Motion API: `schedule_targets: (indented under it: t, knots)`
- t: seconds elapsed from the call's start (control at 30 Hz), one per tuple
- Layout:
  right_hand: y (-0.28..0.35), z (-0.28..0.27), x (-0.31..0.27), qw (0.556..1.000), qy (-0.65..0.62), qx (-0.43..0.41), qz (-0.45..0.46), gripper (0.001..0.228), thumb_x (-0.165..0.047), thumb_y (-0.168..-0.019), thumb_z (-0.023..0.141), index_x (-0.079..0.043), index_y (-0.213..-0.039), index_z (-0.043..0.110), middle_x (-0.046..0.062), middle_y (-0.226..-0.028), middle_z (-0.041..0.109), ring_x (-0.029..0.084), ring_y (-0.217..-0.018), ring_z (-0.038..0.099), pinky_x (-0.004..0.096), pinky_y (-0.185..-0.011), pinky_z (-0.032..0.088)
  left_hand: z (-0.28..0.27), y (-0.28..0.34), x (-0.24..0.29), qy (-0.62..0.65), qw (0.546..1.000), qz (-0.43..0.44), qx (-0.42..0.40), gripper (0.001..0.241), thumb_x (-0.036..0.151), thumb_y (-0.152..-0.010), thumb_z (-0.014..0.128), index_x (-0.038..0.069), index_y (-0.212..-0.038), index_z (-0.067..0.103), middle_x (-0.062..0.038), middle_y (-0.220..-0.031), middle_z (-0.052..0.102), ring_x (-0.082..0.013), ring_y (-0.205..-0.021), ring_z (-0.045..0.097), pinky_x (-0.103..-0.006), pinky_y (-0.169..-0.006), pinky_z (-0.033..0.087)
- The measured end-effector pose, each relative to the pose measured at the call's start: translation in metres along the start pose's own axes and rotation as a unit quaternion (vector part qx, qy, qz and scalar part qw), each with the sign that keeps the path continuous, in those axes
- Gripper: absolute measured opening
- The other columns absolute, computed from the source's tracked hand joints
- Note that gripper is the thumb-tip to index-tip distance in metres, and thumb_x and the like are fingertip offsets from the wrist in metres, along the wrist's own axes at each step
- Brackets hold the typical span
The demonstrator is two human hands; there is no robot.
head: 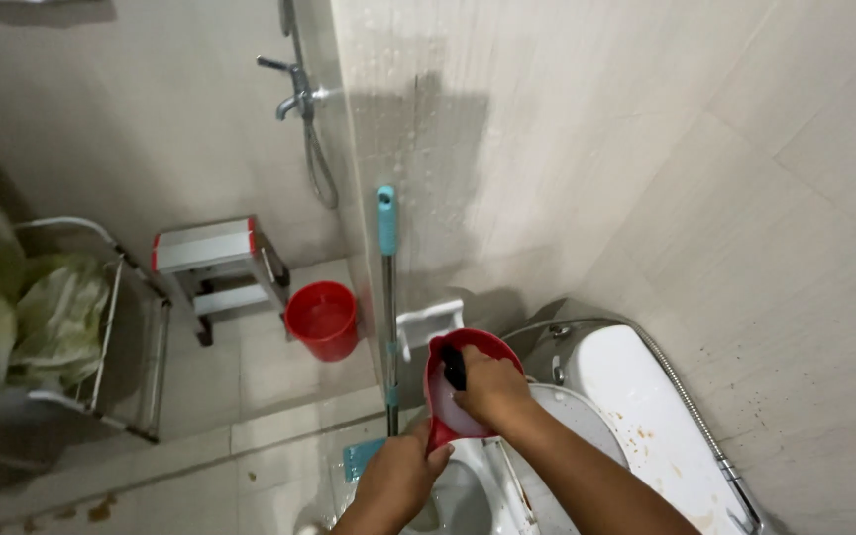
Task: The person washes their hands using a handheld bidet sprayer, then uses a yellow scrub brush and a red scoop filled with soapy water to scrub the tiled bathroom wall. They repeatedly dip the brush into the scoop and scrub different sections of the wall before rinsing their hands again.
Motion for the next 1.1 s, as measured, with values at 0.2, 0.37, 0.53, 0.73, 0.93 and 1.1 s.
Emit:
schedule_targets:
  t: [0.2, 0.37, 0.53, 0.73, 0.93, 1.1]
  knots:
    - [-0.017, 0.065, 0.008, 0.985, -0.024, 0.011, -0.169, 0.049, -0.029, -0.081, 0.077, -0.012, -0.125, 0.061, 0.021, -0.113, 0.071, 0.041, -0.104, 0.067, 0.047, -0.092, 0.054, 0.006, 0.011, -0.008, 0.02, 1.0, -0.002, 0.009, 0.042, 0.037, -0.093, 0.066, 0.015, -0.128, 0.06, -0.02, -0.104, 0.073, -0.0401, -0.101, 0.07, -0.0496, -0.089, 0.053]
    - [0.009, 0.038, -0.002, 0.991, 0.018, -0.088, -0.099, 0.053, -0.028, -0.082, 0.078, -0.012, -0.128, 0.057, 0.021, -0.116, 0.069, 0.04, -0.109, 0.067, 0.046, -0.094, 0.054, 0.01, 0.01, -0.029, -0.024, 1.0, 0.006, 0.0, 0.041, 0.04, -0.093, 0.067, 0.014, -0.124, 0.062, -0.02, -0.103, 0.073, -0.0408, -0.101, 0.069, -0.0504, -0.089, 0.053]
    - [0.001, 0.057, 0.024, 0.999, -0.013, -0.032, 0.024, 0.064, -0.016, -0.076, 0.078, -0.014, -0.135, 0.053, 0.019, -0.117, 0.069, 0.038, -0.11, 0.068, 0.046, -0.092, 0.056, 0.001, 0.012, -0.028, -0.053, 0.998, 0.027, -0.011, 0.039, 0.039, -0.092, 0.067, 0.015, -0.122, 0.063, -0.019, -0.102, 0.073, -0.0408, -0.1, 0.068, -0.051, -0.087, 0.053]
    - [0.008, 0.096, 0.033, 0.971, -0.236, 0.014, 0.038, 0.07, -0.018, -0.067, 0.086, -0.013, -0.131, 0.059, 0.017, -0.114, 0.073, 0.033, -0.107, 0.071, 0.041, -0.093, 0.055, 0.002, 0.01, -0.04, -0.028, 0.997, 0.056, -0.04, 0.037, 0.038, -0.089, 0.069, 0.013, -0.117, 0.066, -0.018, -0.1, 0.073, -0.0388, -0.098, 0.069, -0.0485, -0.086, 0.054]
    - [0.024, 0.125, 0.05, 0.945, -0.306, -0.023, 0.118, 0.062, -0.017, -0.069, 0.086, -0.007, -0.126, 0.063, 0.015, -0.112, 0.074, 0.029, -0.105, 0.072, 0.038, -0.093, 0.056, 0.025, 0.005, -0.054, -0.002, 0.994, 0.004, -0.11, 0.044, 0.047, -0.091, 0.062, 0.008, -0.106, 0.074, -0.018, -0.098, 0.075, -0.0355, -0.097, 0.073, -0.0435, -0.087, 0.054]
    - [0.042, 0.112, 0.05, 0.908, -0.388, -0.008, 0.155, 0.065, -0.011, -0.069, 0.083, -0.009, -0.131, 0.062, 0.013, -0.115, 0.074, 0.026, -0.106, 0.071, 0.037, -0.094, 0.055, 0.047, -0.007, -0.065, 0.025, 0.991, 0.03, -0.128, 0.055, 0.057, -0.098, 0.052, 0.006, -0.105, 0.072, -0.018, -0.093, 0.075, -0.0343, -0.09, 0.072, -0.0433, -0.083, 0.054]
Point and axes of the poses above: each hand's wrist, its own y-axis away from the middle knuckle, its own z-axis out of the palm, x = y × z, the point moved 7 cm from there along -y, towards the middle knuckle
